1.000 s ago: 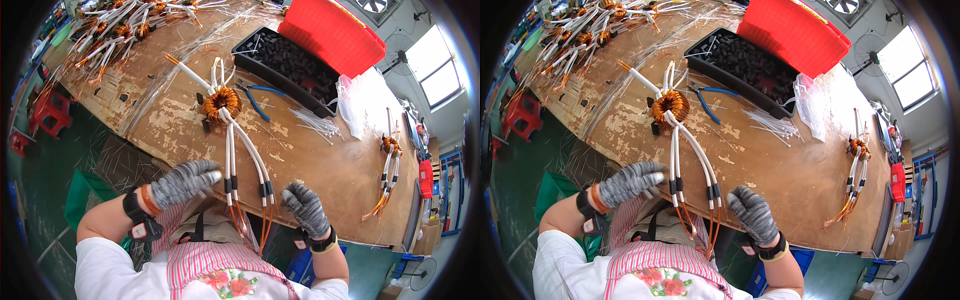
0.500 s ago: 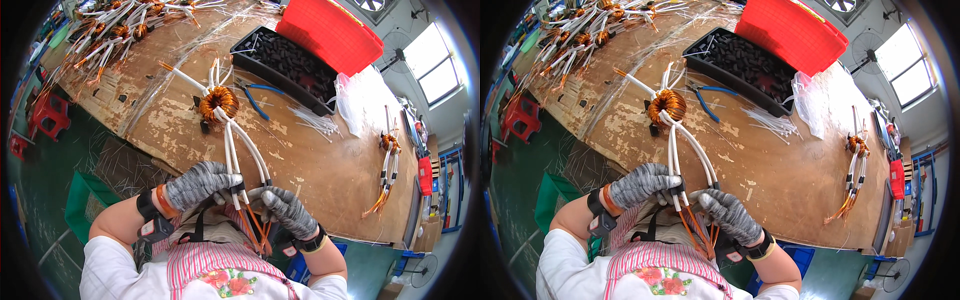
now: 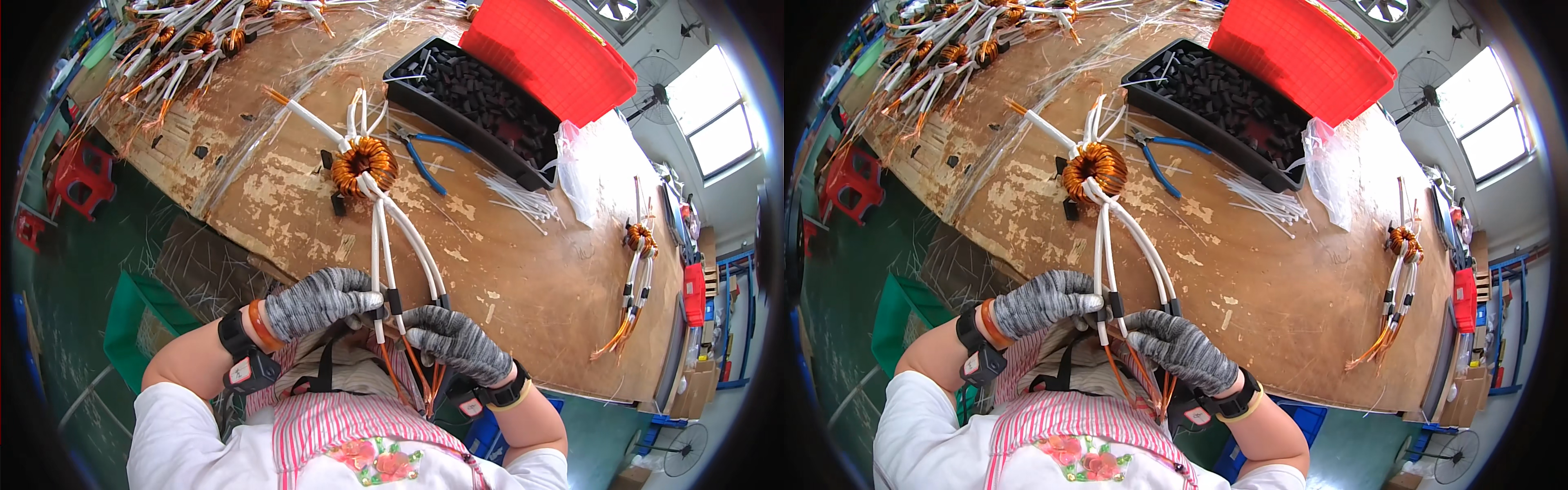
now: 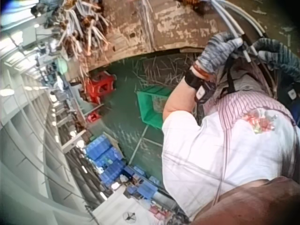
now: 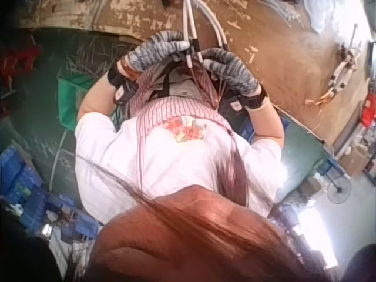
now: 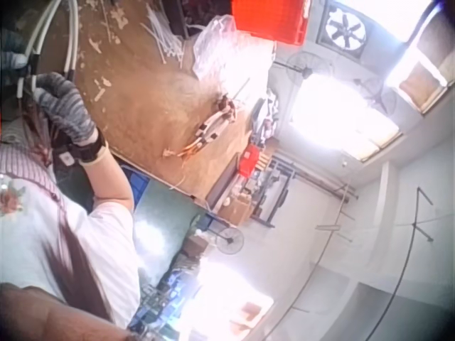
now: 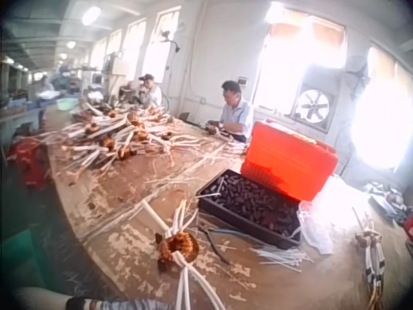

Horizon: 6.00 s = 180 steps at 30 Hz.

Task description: Bundling and securing copper wire coils using plastic zip ties and side cutters.

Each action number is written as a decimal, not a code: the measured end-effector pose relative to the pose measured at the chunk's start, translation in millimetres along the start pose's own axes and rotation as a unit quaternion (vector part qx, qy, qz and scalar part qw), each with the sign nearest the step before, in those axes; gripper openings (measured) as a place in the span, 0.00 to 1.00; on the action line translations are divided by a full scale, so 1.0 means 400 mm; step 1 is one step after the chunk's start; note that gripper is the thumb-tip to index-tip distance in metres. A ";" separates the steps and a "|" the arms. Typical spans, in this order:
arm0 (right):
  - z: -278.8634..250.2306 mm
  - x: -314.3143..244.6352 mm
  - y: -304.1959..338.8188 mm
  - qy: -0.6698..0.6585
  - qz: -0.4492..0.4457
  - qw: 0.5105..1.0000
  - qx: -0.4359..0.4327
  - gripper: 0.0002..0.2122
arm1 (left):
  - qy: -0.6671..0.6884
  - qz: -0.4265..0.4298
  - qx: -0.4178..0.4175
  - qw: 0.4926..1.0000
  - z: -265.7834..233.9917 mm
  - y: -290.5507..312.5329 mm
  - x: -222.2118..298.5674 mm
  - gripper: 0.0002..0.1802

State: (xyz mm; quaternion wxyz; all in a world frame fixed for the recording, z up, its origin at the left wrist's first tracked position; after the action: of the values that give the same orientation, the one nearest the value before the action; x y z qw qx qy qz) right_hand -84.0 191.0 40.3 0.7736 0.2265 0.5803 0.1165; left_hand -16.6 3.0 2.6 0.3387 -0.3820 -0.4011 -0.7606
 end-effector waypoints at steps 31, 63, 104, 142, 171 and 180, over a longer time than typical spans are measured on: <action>-0.678 -0.143 -0.006 0.668 0.166 0.635 0.351 0.11 | -0.155 0.266 0.343 0.888 -0.140 0.017 0.040 0.10; -0.320 0.086 0.186 -0.046 -0.429 0.843 0.321 0.08 | -0.151 0.267 0.312 0.899 -0.134 0.079 0.032 0.09; 0.068 -0.074 0.024 -0.066 -0.211 0.965 0.140 0.16 | -0.305 0.089 0.081 0.945 0.080 0.108 0.076 0.14; 0.063 -0.043 -0.031 -0.122 -0.253 0.952 0.124 0.10 | -0.527 0.240 0.197 0.791 0.070 0.123 -0.004 0.13; 0.100 -0.101 -0.046 0.316 -0.253 0.898 0.173 0.08 | -0.585 0.305 0.218 0.719 0.112 0.134 0.064 0.12; 0.084 -0.086 -0.040 0.070 -0.248 0.960 0.106 0.11 | -0.623 0.299 0.199 0.695 0.123 0.139 0.113 0.11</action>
State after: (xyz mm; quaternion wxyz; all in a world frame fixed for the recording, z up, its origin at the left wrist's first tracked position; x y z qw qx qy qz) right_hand -63.8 154.8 68.9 0.7076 0.1473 0.6796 -0.1254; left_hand 22.6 11.4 79.5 0.2892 -0.7918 -0.5268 -0.1090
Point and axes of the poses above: each hand's wrist, its own y-axis away from the middle knuckle, its own z-axis out of the palm, x = y × z, the point moved 5 cm from there along -y, towards the middle knuckle, and after that the axes turned 15 degrees about -x, right-handed, at the moved point
